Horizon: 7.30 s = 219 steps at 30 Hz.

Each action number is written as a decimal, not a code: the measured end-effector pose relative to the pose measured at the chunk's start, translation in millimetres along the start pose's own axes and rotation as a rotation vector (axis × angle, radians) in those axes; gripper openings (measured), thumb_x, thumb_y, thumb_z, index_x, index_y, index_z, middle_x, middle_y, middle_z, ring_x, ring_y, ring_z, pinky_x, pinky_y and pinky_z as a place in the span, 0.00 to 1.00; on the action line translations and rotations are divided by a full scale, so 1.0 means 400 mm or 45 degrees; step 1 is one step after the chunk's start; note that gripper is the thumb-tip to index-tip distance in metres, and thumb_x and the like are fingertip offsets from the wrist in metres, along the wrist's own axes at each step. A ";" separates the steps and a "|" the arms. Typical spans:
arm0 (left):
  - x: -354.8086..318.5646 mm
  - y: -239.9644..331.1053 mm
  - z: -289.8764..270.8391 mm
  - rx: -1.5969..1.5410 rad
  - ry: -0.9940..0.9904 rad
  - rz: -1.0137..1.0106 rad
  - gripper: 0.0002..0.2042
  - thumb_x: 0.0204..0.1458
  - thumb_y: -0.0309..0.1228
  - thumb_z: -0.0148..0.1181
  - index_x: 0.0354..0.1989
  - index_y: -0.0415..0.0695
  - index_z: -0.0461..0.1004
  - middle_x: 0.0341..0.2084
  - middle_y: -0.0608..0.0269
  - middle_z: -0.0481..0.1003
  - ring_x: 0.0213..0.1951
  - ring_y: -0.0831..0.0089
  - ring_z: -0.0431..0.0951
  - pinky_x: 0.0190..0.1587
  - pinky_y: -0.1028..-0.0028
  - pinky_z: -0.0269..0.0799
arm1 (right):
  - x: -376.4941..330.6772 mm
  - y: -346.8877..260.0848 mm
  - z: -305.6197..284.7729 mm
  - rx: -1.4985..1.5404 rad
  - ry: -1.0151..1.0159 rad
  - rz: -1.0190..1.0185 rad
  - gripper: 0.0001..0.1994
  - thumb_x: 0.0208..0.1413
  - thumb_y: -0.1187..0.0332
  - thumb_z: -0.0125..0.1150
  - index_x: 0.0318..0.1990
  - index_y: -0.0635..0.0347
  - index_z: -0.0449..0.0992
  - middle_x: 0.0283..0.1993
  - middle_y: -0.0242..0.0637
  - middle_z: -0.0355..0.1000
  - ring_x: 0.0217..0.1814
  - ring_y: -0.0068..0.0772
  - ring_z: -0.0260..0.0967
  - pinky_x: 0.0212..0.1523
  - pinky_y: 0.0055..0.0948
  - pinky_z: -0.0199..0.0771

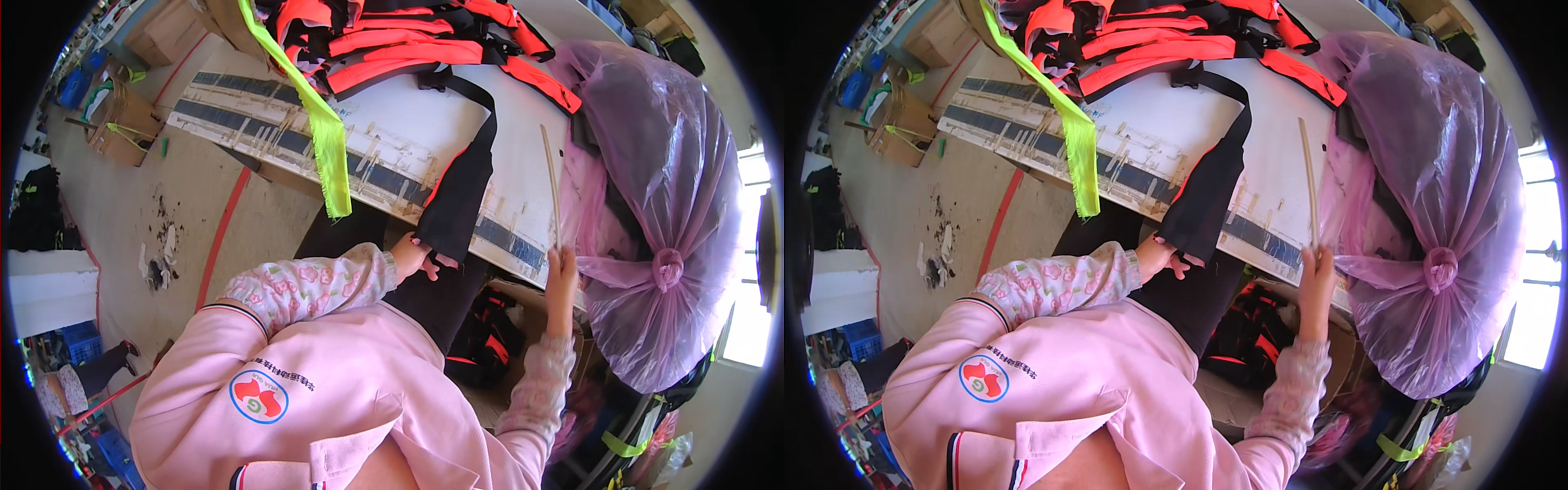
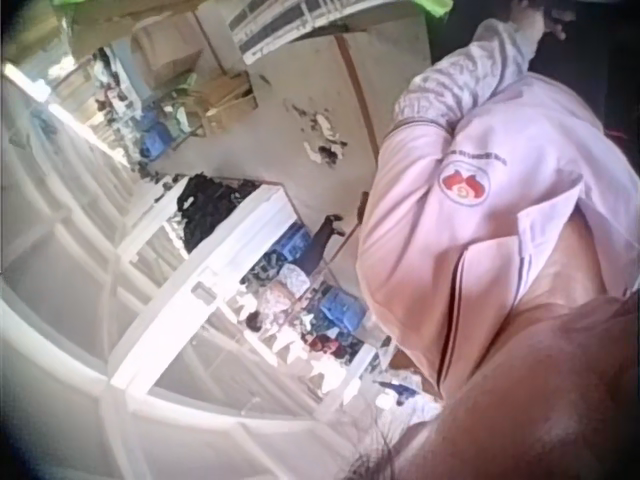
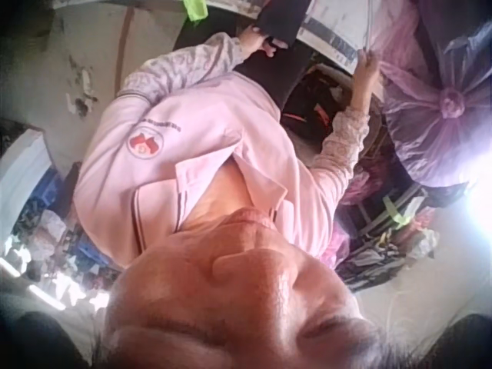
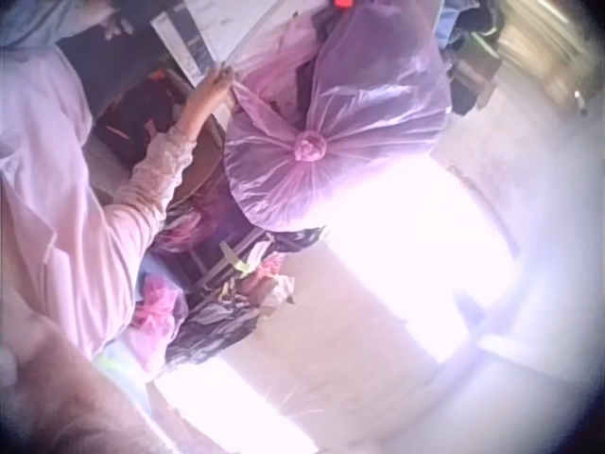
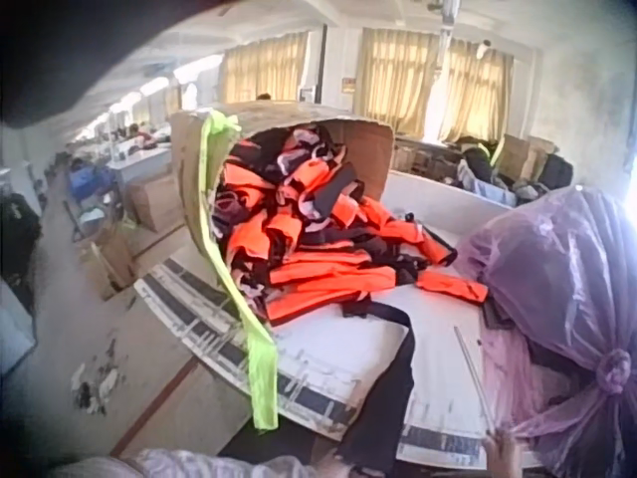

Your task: The recorder is assembling and preparing straps and padding components for life jackets using manual tools.

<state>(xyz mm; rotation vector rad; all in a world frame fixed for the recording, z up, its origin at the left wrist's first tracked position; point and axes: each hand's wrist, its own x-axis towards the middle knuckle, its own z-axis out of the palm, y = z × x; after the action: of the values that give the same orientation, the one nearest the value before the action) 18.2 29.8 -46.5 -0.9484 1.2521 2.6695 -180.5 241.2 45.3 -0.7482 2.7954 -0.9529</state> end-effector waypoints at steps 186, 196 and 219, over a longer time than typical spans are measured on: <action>0.082 -0.073 0.031 0.604 -0.099 0.328 0.04 0.54 0.29 0.47 0.32 0.41 0.66 0.12 0.61 0.69 0.06 0.72 0.64 0.09 0.73 0.57 | -0.040 -0.091 0.536 -0.218 0.138 -0.760 0.10 0.50 0.72 0.49 0.25 0.65 0.77 0.23 0.50 0.72 0.32 0.39 0.72 0.35 0.34 0.72; 0.033 -0.053 0.002 0.508 -0.092 0.293 0.10 0.53 0.35 0.50 0.32 0.40 0.72 0.24 0.55 0.74 0.24 0.67 0.75 0.24 0.70 0.69 | -0.093 -0.200 0.434 -0.217 0.000 -0.660 0.10 0.50 0.70 0.48 0.28 0.65 0.75 0.23 0.49 0.73 0.29 0.41 0.72 0.33 0.37 0.72; 0.019 -0.010 0.015 0.046 -0.185 0.144 0.15 0.59 0.40 0.42 0.30 0.42 0.70 0.17 0.62 0.71 0.11 0.77 0.65 0.18 0.76 0.67 | -0.089 -0.263 0.124 1.347 -0.696 -0.098 0.13 0.56 0.76 0.49 0.48 0.67 0.70 0.32 0.35 0.74 0.34 0.22 0.70 0.41 0.21 0.70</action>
<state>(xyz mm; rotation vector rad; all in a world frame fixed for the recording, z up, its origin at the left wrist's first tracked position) 10.3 35.2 -50.5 -0.6851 1.3545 2.7316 -93.2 158.9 66.0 -0.7463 1.4801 -1.6643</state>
